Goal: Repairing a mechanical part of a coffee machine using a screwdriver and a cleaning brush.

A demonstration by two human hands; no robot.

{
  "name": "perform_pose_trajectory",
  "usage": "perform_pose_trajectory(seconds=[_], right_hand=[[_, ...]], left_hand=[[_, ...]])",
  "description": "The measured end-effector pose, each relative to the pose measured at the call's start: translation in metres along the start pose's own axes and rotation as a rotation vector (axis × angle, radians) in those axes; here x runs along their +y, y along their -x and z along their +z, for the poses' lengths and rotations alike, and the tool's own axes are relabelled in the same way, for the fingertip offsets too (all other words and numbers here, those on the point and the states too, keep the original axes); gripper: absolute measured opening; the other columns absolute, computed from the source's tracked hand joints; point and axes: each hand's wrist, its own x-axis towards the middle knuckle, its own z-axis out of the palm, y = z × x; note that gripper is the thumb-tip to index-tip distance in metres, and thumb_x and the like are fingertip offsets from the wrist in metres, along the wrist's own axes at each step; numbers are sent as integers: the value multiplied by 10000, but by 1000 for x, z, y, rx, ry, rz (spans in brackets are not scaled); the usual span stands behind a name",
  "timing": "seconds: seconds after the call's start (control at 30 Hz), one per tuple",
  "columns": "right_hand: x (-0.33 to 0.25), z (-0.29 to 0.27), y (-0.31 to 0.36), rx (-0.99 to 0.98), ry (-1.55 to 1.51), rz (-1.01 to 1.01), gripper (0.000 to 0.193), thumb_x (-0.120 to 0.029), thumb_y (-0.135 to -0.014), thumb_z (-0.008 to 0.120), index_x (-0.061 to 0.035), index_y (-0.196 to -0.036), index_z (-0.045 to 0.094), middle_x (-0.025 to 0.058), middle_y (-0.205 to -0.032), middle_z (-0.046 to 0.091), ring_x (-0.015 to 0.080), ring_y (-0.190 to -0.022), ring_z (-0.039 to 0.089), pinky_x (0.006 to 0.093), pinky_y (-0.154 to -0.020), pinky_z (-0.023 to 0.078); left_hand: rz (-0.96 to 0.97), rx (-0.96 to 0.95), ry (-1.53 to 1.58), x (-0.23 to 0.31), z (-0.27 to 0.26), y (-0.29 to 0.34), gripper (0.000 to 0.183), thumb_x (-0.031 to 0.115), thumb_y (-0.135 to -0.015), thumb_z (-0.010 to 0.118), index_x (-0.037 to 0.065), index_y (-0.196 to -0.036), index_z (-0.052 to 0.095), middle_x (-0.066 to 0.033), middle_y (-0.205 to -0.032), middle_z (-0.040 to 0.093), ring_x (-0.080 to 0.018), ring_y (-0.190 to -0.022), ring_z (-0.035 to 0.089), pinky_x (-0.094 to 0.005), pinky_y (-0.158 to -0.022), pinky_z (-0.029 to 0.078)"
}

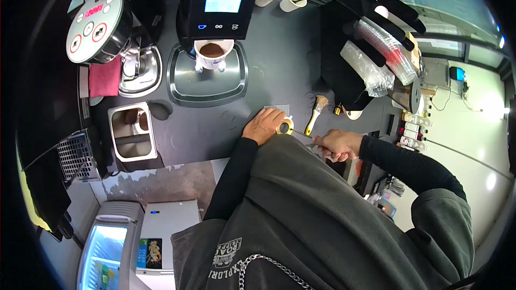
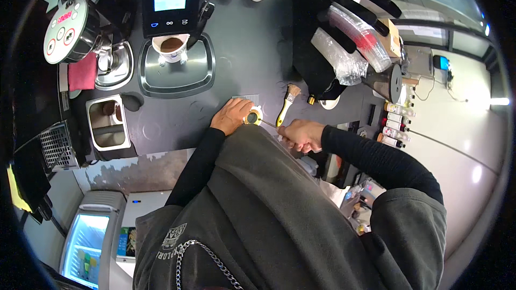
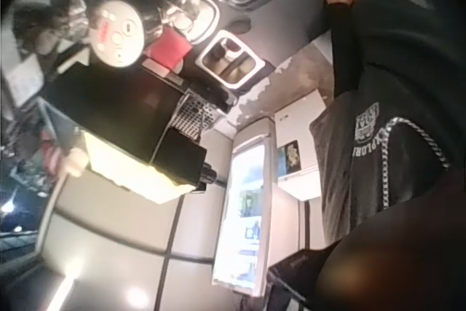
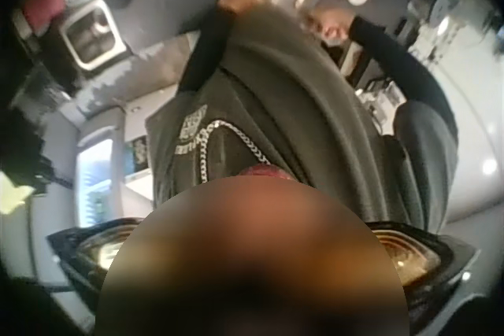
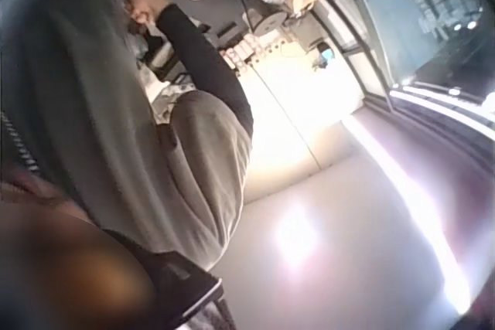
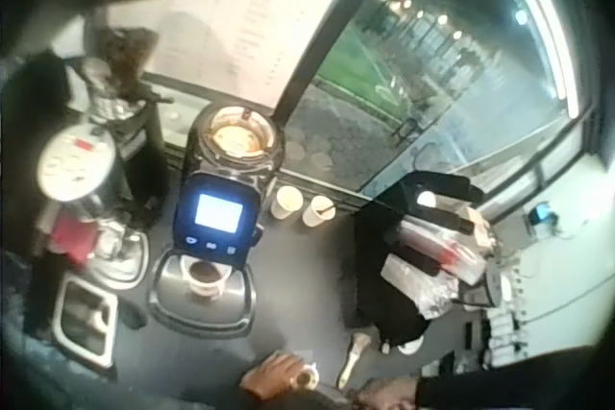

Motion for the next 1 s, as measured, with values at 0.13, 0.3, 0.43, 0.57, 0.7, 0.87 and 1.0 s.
perform_pose_trajectory(seconds=[0.13,0.3,0.43,0.57,0.7,0.87,1.0], right_hand=[[21,-16,-11,-49,-125,-88,392,-411,-1091,510,-101,-860,572,-69,-630,435,25,-412,326,206,-306,231],[52,-10,-10,-25,-122,-238,463,-481,-1102,535,-48,-958,611,-47,-641,450,27,-393,297,234,-323,218],[84,25,13,42,20,-516,517,-517,-1099,529,-27,-1024,680,-50,-622,471,36,-400,328,242,-366,253],[109,71,37,-63,71,-776,514,-524,-1105,517,-47,-1057,703,-63,-621,451,27,-460,355,241,-427,287],[118,106,33,-168,63,-879,493,-487,-1124,493,-39,-1041,682,-61,-650,443,38,-506,342,252,-456,286],[119,136,28,-247,111,-989,490,-493,-1120,497,-45,-1018,666,-53,-670,467,50,-578,387,278,-518,342],[129,132,21,-244,234,-1011,498,-495,-1122,482,-34,-1052,656,-39,-690,484,55,-575,399,264,-513,352]], left_hand=[[-19,-15,27,1,-6,-1,383,167,-878,700,68,-1242,630,-66,-1253,651,-259,-1223,588,-419,-1063,475],[-41,27,257,10,-32,-4,722,219,-707,935,81,-1321,579,-123,-1268,640,-329,-1235,595,-440,-1066,499],[-210,-55,400,27,-106,16,794,221,-706,935,78,-1394,566,-158,-1257,672,-338,-1162,676,-417,-1033,529],[-337,-155,914,48,-175,62,814,2,-779,878,51,-1505,512,-29,-1328,642,-136,-1209,613,-354,-1044,530],[-444,-48,1075,98,-210,95,886,137,-841,866,76,-1587,392,-66,-1542,437,-151,-1340,532,-352,-1068,510],[-325,306,1137,118,-163,140,911,441,-869,841,42,-1551,387,-71,-1431,545,-191,-1315,571,-349,-1113,465],[-416,671,1031,159,-151,137,890,568,-875,814,77,-1509,430,-183,-1297,621,-279,-1196,648,-413,-1027,551]])
